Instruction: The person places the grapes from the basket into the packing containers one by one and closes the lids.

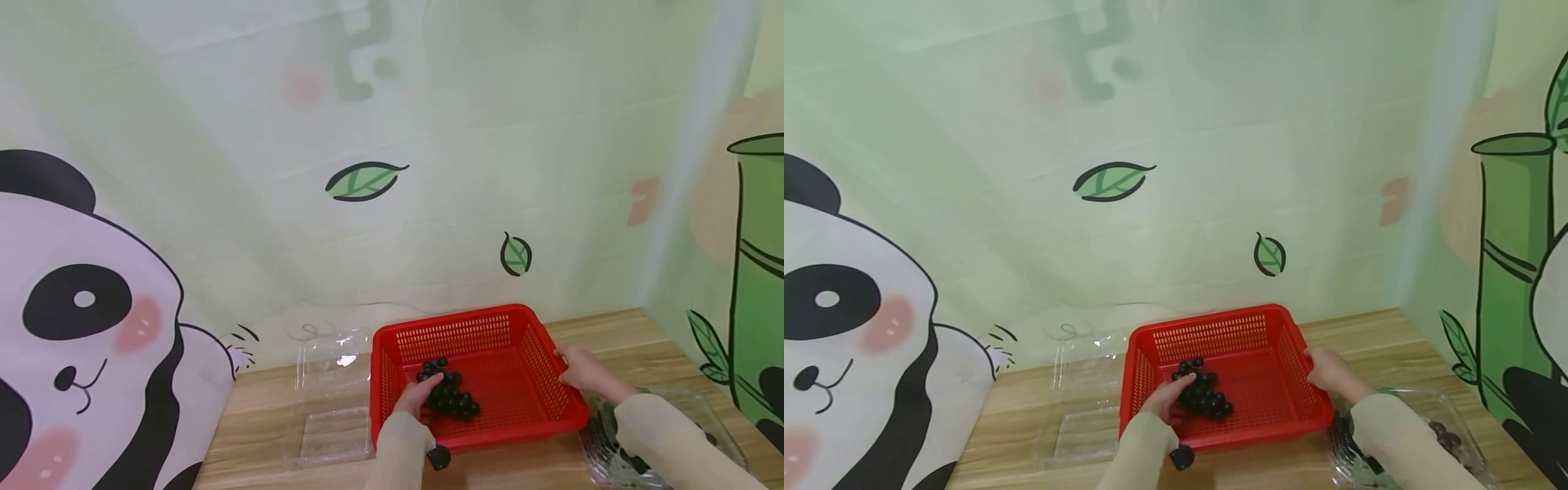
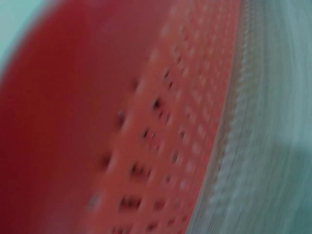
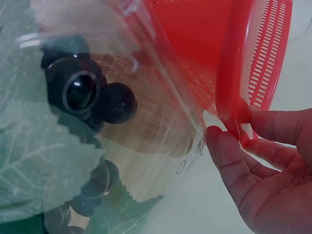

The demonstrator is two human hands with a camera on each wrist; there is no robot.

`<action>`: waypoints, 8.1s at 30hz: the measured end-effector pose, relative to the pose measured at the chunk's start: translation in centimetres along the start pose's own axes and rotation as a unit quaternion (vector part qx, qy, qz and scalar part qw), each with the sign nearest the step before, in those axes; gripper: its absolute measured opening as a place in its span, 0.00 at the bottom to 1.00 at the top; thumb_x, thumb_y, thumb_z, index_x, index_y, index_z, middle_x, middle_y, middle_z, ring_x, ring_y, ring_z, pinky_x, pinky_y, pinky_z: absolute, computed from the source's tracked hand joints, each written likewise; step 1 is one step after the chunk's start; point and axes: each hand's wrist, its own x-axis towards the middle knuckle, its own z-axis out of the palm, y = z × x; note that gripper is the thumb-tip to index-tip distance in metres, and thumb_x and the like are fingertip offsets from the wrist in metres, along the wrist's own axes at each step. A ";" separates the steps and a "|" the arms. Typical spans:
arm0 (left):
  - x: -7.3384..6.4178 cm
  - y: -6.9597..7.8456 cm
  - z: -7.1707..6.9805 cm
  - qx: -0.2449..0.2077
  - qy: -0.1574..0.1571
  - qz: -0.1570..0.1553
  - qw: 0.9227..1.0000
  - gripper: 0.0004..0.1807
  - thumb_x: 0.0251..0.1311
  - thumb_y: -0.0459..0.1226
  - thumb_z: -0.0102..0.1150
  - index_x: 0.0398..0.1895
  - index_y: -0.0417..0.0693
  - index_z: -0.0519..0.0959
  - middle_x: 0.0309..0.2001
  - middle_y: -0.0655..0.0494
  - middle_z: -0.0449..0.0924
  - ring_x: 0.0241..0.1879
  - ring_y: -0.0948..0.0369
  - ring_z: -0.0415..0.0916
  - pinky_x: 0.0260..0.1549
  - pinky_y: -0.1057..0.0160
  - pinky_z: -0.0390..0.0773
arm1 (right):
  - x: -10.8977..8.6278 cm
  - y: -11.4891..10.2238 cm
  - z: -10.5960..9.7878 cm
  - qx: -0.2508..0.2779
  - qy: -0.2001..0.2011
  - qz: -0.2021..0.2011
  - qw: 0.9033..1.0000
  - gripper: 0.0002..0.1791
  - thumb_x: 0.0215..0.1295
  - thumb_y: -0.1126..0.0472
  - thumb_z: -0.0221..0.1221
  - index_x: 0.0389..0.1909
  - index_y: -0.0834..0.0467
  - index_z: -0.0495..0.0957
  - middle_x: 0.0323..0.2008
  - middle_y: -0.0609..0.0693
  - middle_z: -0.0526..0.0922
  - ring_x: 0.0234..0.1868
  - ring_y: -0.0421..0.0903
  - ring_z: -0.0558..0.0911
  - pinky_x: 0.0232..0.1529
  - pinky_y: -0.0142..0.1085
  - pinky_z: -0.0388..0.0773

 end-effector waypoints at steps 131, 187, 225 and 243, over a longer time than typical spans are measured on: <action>-2.0 8.6 -9.9 -0.135 -0.125 0.231 0.955 0.29 0.53 0.34 0.44 0.58 0.58 0.50 0.57 0.44 0.56 0.45 0.52 0.66 0.37 0.54 0.73 | 0.0 -0.3 -0.3 -0.023 0.011 -0.015 1.000 0.25 0.46 0.78 0.53 0.48 0.81 0.63 0.42 0.75 0.71 0.29 0.48 0.73 0.26 0.37 0.76; -1.7 -1.9 -17.9 -0.126 0.026 0.204 0.971 0.34 0.53 0.33 0.45 0.62 0.51 0.45 0.62 0.38 0.48 0.50 0.48 0.63 0.39 0.57 0.71 | -0.2 -0.5 -0.2 -0.015 0.010 -0.020 1.000 0.24 0.47 0.79 0.52 0.49 0.81 0.62 0.42 0.75 0.71 0.29 0.49 0.74 0.27 0.39 0.77; -0.4 -5.1 -17.2 -0.076 0.070 0.182 0.978 0.33 0.48 0.31 0.48 0.58 0.42 0.48 0.58 0.34 0.51 0.45 0.50 0.67 0.40 0.61 0.71 | 0.0 -0.1 -0.2 0.003 0.001 -0.012 1.000 0.25 0.48 0.78 0.50 0.50 0.81 0.60 0.41 0.73 0.72 0.29 0.47 0.74 0.27 0.38 0.76; 0.3 -5.6 -17.8 -0.041 0.112 0.165 0.979 0.37 0.42 0.25 0.48 0.60 0.38 0.49 0.56 0.29 0.54 0.49 0.42 0.64 0.43 0.54 0.70 | 0.0 0.0 -0.1 0.003 0.003 -0.011 1.000 0.25 0.48 0.78 0.51 0.50 0.81 0.61 0.41 0.73 0.72 0.28 0.47 0.74 0.27 0.38 0.77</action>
